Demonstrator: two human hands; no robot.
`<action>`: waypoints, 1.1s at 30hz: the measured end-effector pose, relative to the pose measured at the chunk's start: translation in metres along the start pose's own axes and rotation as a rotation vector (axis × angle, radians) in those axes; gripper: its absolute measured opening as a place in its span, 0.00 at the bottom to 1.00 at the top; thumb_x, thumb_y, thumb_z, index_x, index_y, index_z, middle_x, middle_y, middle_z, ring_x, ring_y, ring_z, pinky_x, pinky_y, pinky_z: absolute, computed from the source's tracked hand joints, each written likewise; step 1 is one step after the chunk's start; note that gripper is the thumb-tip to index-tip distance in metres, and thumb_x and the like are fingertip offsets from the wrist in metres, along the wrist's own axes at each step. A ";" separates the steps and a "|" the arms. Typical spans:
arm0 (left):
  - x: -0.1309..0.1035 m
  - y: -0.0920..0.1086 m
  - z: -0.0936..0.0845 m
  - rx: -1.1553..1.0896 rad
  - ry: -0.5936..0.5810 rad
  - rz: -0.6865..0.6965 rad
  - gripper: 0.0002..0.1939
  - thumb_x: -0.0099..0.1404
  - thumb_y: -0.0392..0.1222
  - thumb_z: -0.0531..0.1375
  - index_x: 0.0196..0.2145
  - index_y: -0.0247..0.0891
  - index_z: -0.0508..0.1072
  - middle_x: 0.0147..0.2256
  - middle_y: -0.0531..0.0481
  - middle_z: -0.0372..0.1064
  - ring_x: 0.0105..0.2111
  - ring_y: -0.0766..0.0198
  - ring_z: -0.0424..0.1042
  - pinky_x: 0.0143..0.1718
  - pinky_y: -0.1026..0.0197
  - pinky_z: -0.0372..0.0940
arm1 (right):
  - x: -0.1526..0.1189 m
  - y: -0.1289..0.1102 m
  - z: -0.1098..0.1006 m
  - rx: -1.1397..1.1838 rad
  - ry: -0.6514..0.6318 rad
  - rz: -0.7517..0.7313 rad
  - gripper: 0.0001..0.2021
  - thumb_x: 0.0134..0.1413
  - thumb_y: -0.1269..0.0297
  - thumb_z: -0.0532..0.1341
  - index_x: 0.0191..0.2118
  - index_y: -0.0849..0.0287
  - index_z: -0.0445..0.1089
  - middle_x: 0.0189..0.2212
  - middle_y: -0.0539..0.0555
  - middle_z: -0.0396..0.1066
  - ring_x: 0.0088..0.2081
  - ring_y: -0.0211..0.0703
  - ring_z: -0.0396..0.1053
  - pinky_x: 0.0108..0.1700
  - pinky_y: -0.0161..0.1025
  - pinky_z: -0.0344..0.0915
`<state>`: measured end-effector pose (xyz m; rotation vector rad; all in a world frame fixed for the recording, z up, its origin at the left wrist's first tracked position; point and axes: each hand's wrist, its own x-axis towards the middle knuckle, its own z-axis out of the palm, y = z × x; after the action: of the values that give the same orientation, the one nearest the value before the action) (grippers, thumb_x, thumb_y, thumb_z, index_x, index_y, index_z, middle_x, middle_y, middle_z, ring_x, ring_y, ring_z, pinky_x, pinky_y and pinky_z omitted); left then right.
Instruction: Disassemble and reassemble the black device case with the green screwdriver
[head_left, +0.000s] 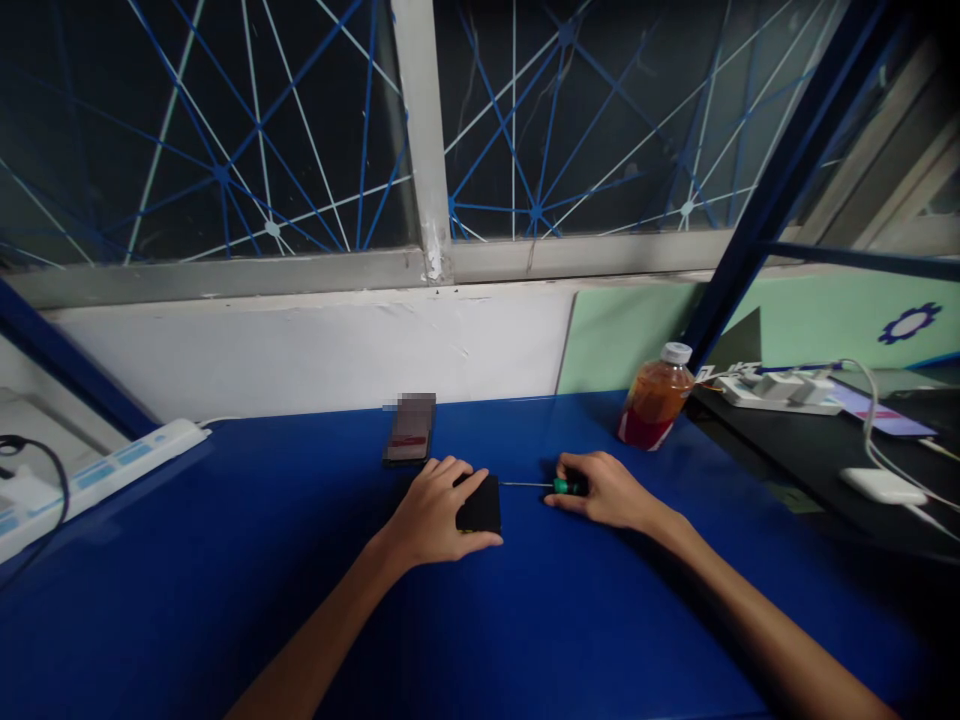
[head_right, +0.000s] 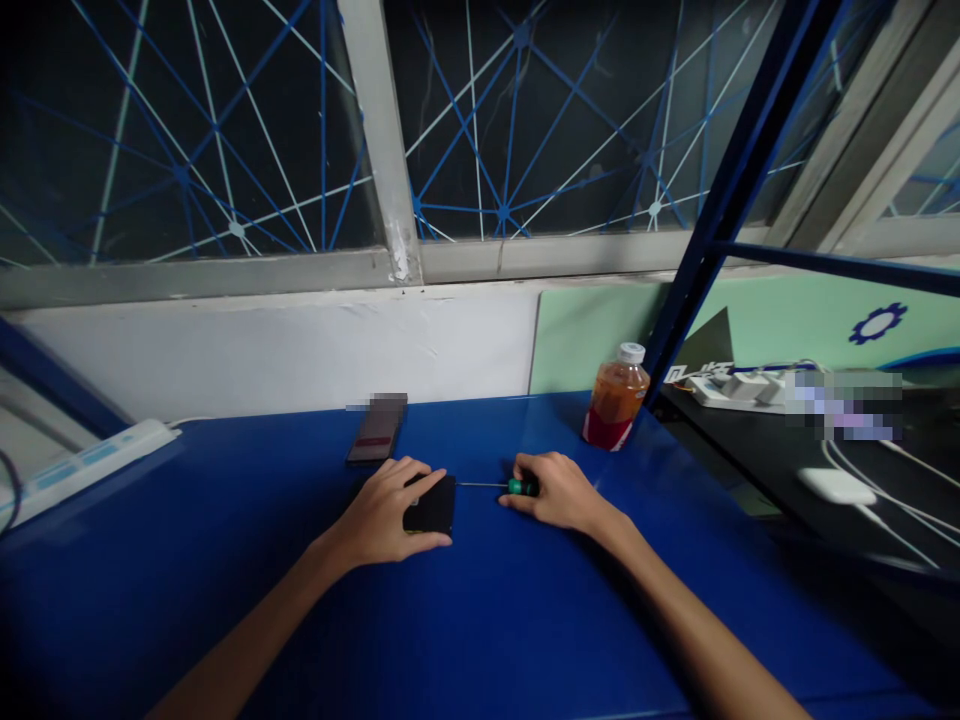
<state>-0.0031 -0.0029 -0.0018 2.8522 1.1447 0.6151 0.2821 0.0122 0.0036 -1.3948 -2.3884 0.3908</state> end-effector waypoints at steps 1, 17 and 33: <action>0.000 0.000 0.000 0.000 -0.003 -0.002 0.38 0.55 0.67 0.58 0.55 0.37 0.64 0.43 0.41 0.67 0.42 0.50 0.65 0.42 0.47 0.61 | -0.001 -0.002 -0.001 -0.012 0.008 -0.006 0.17 0.53 0.46 0.59 0.30 0.57 0.66 0.20 0.48 0.67 0.22 0.38 0.61 0.25 0.34 0.51; 0.001 0.000 0.000 0.011 -0.014 -0.006 0.39 0.55 0.67 0.58 0.55 0.37 0.64 0.43 0.40 0.67 0.42 0.50 0.65 0.42 0.47 0.61 | -0.002 0.000 -0.003 -0.052 0.012 0.019 0.18 0.49 0.44 0.62 0.32 0.55 0.63 0.19 0.46 0.66 0.22 0.39 0.63 0.25 0.34 0.50; 0.000 0.000 -0.001 -0.002 0.010 0.010 0.37 0.56 0.67 0.57 0.55 0.38 0.65 0.42 0.41 0.67 0.41 0.50 0.65 0.41 0.47 0.61 | 0.000 0.002 -0.006 -0.039 -0.004 -0.045 0.17 0.53 0.46 0.59 0.31 0.57 0.70 0.30 0.52 0.72 0.28 0.40 0.67 0.30 0.35 0.56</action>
<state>-0.0035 -0.0029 -0.0004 2.8584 1.1316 0.6315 0.2866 0.0137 0.0083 -1.3556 -2.4386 0.3367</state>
